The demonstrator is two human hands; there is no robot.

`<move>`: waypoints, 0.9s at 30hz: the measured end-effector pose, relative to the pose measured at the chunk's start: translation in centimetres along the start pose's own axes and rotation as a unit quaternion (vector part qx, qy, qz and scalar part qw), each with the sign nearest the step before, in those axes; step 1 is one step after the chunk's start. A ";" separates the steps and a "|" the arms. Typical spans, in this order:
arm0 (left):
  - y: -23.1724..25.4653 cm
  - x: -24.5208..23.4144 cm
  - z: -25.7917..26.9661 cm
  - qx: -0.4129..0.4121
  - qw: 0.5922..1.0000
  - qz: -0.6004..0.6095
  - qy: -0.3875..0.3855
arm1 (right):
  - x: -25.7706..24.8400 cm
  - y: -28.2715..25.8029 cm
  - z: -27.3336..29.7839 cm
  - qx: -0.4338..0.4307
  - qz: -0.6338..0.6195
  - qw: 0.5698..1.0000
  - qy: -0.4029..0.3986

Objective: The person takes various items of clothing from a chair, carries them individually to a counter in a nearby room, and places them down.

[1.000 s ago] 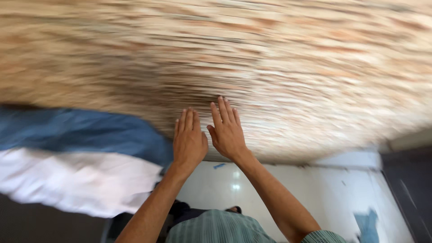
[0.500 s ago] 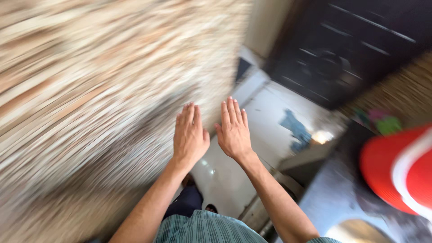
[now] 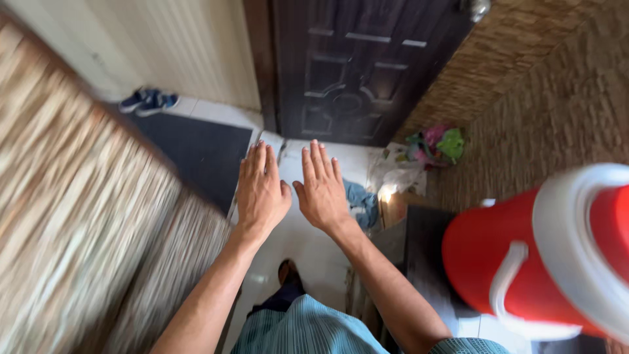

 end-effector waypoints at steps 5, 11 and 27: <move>-1.5 1.0 -9.8 -0.008 1.000 -0.005 -0.005 | -1.6 4.0 -8.9 -0.002 0.014 1.000 0.004; -4.6 2.3 -19.3 -0.053 0.998 -0.016 0.008 | -1.6 7.8 -20.6 -0.052 -0.001 0.999 0.005; -20.7 -0.6 -29.2 -0.257 0.957 -0.012 0.137 | 4.4 0.8 -44.3 -0.284 -0.073 0.953 -0.081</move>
Point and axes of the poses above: each hand's wrist, its own z-axis away from the middle knuckle, its own x-axis out of the palm, y = z × x, the point moved 8 cm from there along -z, towards the middle knuckle, and after that the axes turned 7 degrees about -y, right-handed, at the moved point
